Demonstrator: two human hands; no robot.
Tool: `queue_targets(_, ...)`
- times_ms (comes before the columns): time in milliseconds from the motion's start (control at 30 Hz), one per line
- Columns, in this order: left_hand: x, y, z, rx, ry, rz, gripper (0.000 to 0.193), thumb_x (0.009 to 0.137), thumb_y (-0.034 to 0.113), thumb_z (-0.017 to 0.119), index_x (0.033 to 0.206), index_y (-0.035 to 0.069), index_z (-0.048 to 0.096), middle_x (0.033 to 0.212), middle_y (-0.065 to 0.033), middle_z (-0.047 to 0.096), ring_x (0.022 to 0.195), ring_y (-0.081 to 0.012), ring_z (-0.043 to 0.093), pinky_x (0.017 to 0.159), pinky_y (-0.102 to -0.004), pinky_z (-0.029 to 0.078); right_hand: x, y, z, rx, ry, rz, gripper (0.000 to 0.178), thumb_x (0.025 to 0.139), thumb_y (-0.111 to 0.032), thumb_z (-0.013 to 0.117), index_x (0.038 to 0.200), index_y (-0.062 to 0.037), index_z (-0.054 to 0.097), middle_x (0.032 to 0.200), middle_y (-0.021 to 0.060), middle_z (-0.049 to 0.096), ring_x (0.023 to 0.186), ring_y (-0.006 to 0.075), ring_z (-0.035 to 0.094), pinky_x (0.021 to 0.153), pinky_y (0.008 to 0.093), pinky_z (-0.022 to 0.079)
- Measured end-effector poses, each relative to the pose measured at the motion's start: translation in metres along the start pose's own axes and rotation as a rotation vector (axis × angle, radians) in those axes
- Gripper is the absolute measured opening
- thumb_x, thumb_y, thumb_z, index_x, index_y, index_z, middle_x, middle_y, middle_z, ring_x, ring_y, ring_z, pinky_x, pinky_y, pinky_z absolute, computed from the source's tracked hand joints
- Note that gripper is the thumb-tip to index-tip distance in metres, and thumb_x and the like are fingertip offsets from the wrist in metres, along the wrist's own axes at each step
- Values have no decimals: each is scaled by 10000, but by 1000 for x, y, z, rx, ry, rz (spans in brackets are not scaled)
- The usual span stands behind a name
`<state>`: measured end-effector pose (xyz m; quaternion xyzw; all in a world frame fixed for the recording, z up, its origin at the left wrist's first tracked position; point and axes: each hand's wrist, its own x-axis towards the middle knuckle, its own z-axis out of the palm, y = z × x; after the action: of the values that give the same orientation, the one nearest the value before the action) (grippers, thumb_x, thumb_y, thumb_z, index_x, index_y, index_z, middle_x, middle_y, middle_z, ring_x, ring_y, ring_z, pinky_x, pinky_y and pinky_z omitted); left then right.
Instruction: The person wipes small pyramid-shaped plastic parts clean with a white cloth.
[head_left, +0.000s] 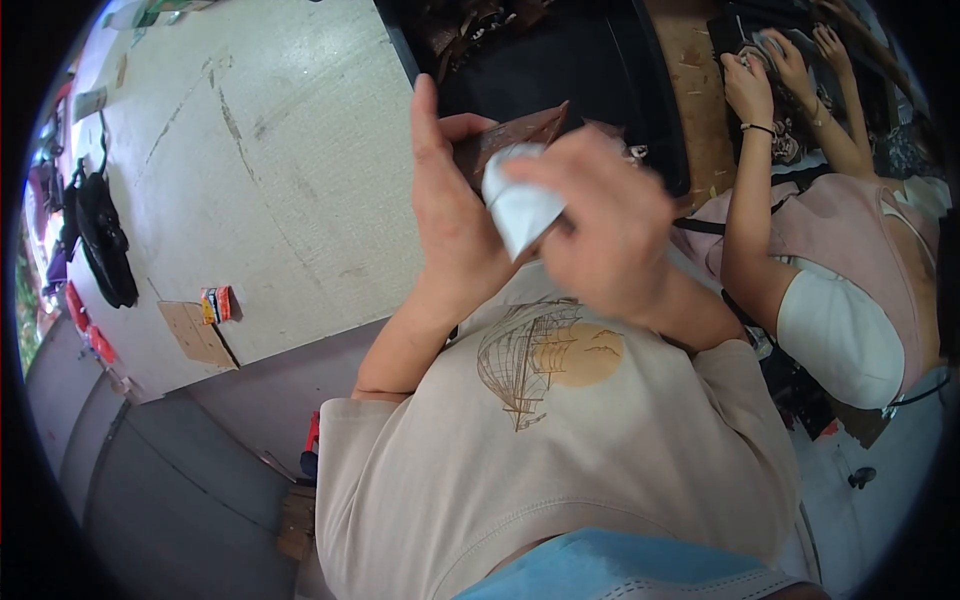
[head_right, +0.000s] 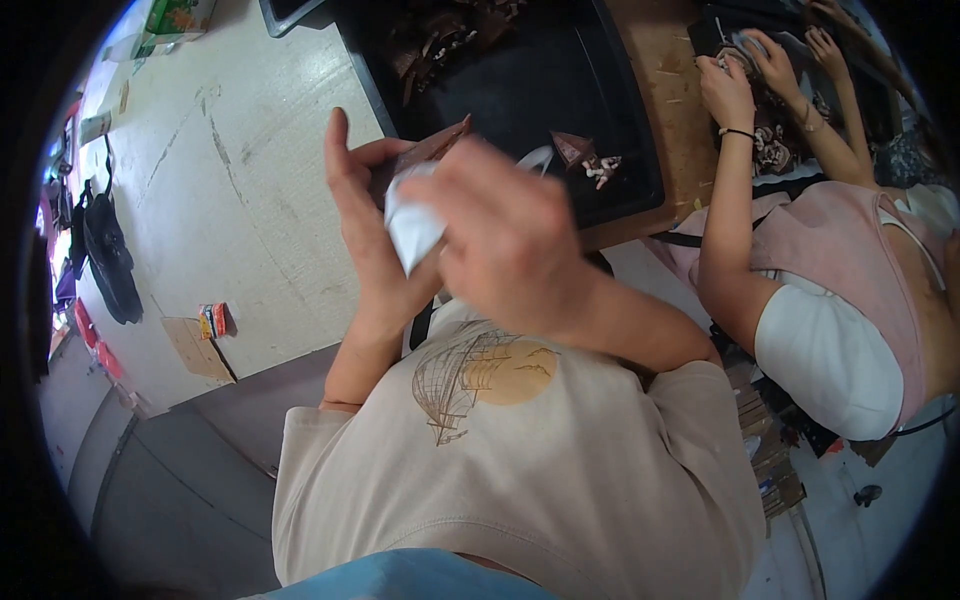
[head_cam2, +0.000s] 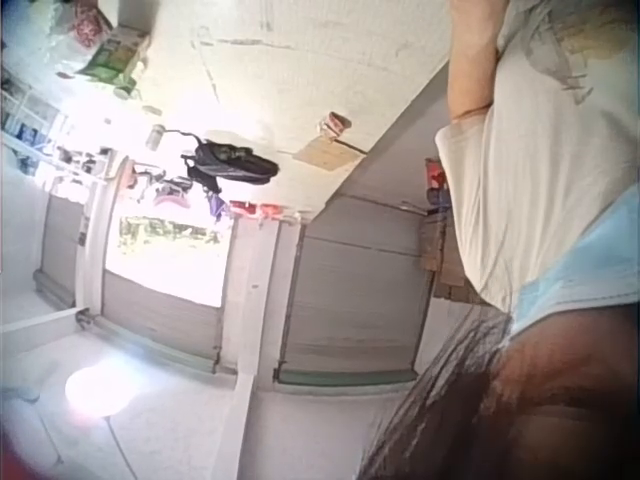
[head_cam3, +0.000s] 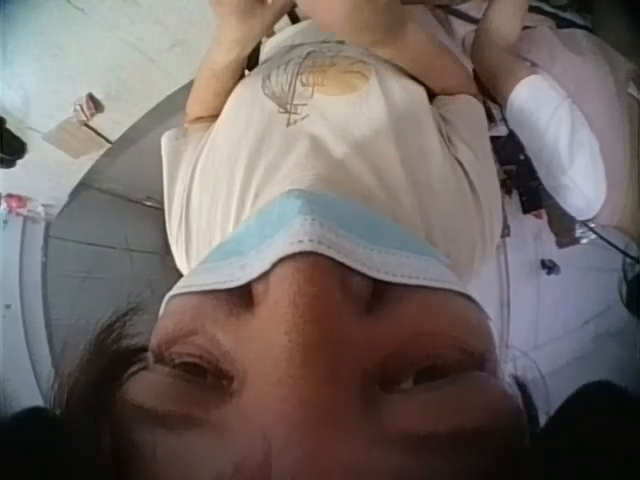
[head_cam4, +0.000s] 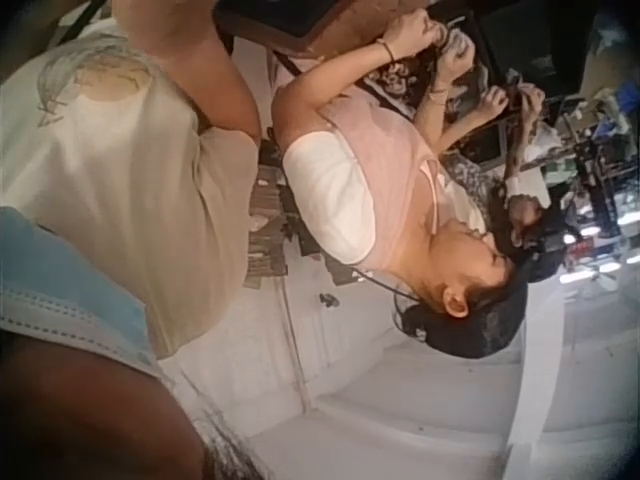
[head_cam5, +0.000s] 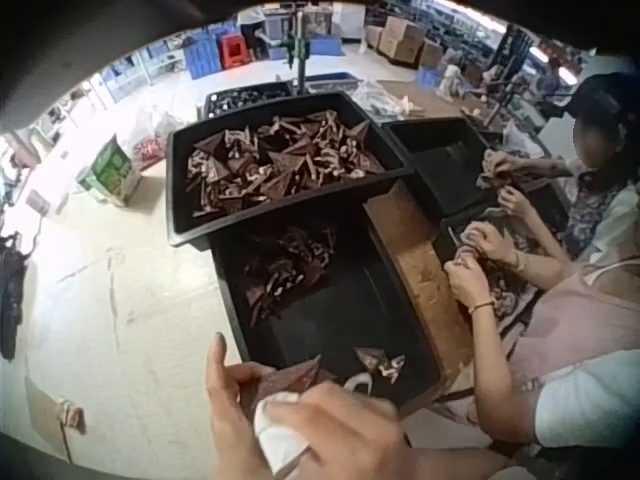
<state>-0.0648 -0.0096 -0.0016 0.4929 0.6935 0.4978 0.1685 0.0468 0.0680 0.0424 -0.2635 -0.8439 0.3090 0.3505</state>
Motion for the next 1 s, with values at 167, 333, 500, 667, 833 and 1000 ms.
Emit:
queue_targets(167, -4, 9, -2, -82, -48, -181, 1018, 617, 78, 773, 1453, 19, 195, 1107, -141, 511, 971, -223, 563, 860, -321, 465, 5, 25, -5, -5, 66, 63, 386, 561, 101, 660, 923, -33, 675, 812, 85, 603, 711, 230, 638, 604, 330, 528)
queue_targets(333, -2, 9, -7, -362, -79, -261, 886, 605, 80, 810, 1330, 32, 303, 1067, -118, 497, 957, -187, 526, 839, -295, 464, 0, 14, -4, 72, 8, -77, 360, 579, 97, 674, 915, -29, 687, 811, 95, 603, 715, 226, 639, 609, 312, 530)
queue_targets(500, 2, 4, -8, -584, -221, -457, 830, 601, 82, 847, 1267, 47, 353, 1069, -84, 491, 972, -145, 515, 821, -274, 467, -5, 6, -1, 165, -20, -80, 332, 595, 96, 682, 902, -32, 685, 811, 84, 617, 716, 221, 650, 614, 294, 540)
queue_targets(667, 3, 10, -13, -706, -289, -686, 818, 585, 55, 856, 1239, 57, 364, 1088, -83, 499, 968, -134, 532, 856, -260, 453, 7, 24, -8, 32, 25, -33, 310, 600, 97, 672, 883, -29, 677, 795, 93, 600, 705, 238, 646, 617, 317, 528)
queue_targets(833, 5, 2, -13, -719, -278, -649, 770, 597, 69, 857, 1198, 44, 377, 1074, -77, 512, 962, -126, 534, 824, -248, 460, 7, 23, -8, 80, -41, -3, 322, 605, 86, 683, 899, -44, 673, 811, 84, 597, 736, 233, 646, 626, 320, 528)
queue_targets(1000, -2, -2, -13, -654, -239, -442, 682, 628, 40, 825, 1155, 41, 392, 1019, -54, 518, 878, -96, 521, 750, -234, 458, 4, 4, -4, 172, -120, -37, 318, 611, 90, 699, 902, -37, 678, 787, 86, 609, 673, 234, 644, 573, 301, 527)
